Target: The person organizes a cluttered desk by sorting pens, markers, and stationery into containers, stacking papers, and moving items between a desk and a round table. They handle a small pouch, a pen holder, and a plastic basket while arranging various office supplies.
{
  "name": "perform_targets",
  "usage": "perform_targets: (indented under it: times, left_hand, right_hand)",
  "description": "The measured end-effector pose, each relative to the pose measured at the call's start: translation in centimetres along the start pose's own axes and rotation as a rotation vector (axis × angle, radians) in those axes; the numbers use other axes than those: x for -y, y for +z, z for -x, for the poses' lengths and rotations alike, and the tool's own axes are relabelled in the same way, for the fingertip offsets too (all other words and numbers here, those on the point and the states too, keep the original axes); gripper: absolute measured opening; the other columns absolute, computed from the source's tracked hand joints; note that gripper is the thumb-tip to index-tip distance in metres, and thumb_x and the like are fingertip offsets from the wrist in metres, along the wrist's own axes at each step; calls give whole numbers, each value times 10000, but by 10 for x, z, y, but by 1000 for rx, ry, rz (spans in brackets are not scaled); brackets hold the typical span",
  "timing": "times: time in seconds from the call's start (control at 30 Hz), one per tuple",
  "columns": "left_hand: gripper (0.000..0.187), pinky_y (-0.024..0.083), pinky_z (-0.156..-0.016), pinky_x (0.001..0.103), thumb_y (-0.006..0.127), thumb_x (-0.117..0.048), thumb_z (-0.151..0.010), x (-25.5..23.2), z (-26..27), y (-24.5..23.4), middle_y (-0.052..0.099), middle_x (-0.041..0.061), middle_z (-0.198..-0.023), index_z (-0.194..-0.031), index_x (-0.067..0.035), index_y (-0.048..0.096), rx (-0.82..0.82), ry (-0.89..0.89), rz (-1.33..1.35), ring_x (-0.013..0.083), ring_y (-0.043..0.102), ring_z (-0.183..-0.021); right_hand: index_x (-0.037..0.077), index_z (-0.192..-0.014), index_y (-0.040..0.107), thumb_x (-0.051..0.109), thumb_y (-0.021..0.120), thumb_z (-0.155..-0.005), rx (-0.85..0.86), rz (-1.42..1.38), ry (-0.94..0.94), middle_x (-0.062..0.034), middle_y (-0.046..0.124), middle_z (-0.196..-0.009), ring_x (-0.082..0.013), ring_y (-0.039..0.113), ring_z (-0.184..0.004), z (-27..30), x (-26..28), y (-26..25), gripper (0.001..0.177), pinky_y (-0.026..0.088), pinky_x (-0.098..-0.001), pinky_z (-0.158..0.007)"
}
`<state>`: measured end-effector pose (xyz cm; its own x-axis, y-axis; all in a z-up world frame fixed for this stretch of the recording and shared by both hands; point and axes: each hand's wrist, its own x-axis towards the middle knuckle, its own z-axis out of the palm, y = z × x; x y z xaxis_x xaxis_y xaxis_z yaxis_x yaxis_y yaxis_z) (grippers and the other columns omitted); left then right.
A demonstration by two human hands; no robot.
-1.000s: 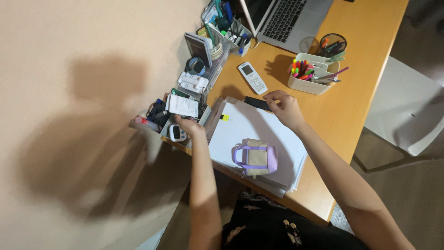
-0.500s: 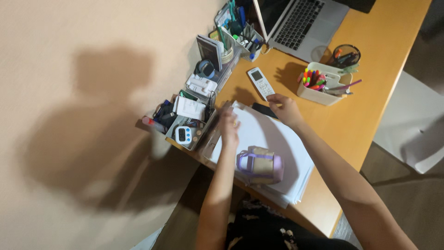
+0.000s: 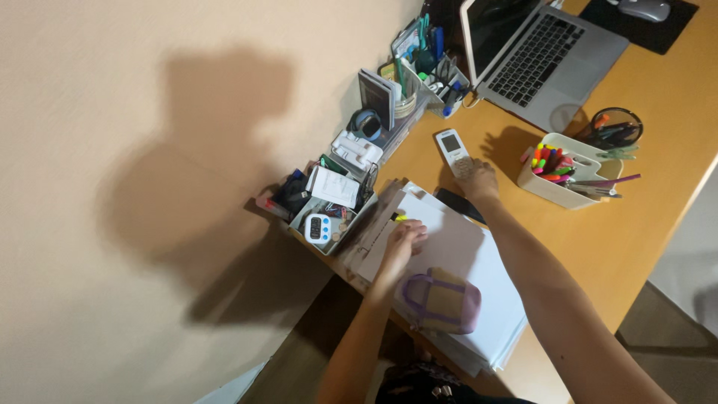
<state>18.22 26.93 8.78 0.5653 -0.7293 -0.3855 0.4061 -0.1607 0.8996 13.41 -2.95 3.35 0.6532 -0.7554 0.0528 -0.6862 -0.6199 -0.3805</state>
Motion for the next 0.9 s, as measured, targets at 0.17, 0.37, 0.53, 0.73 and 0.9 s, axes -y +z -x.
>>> perform_targets:
  times: [0.17,0.37,0.53,0.73,0.9]
  left_hand:
    - [367,517,-803,332,546,-283,-973,-2,-6,-9,711,79,-1199,-1285,-94,588,13,-18,98,202,692,-1054]
    - [354,531,-838,341,533,-271,-993,3,-14,0,710,115,-1205,-1286,-75,566,90,-21,132,219,699,-1069]
    - [365,542,-854,347,480,-312,-1019,-4,-7,-1,711,109,-1205,-1285,-81,573,76,-55,97,211,703,-1078]
    - [309,524,-861,368,481,-195,-1003,-1,-8,2,709,115,-1205,-1276,-78,566,72,-74,103,211,697,-1063]
    - [310,539,-870,399,505,-231,-1001,21,-24,18,692,93,-1196,-1268,-91,579,72,-72,150,218,695,-1049]
  right_hand:
    - [97,-1346,602,347,779,-840,109,163,-113,-151,694,-1185,-329,627,-1147,3,11,-15,592,488,-419,-1031]
    - [152,-1429,552,153,759,-757,55,-244,-256,-172,675,-1258,-390,601,-1184,28,40,-29,703,478,-455,-1041]
    - [100,-1512,484,72,715,-771,-19,-163,-370,-231,584,-1400,-414,535,-1295,23,40,2,777,429,-460,-1104]
    - [123,-1486,499,127,712,-837,-23,-183,-114,-251,410,-1518,-447,427,-1351,41,54,-18,683,400,-488,-1107]
    - [57,-1410,552,135,731,-826,-59,-321,-132,-255,464,-1476,-432,450,-1356,76,43,-70,615,410,-471,-1111]
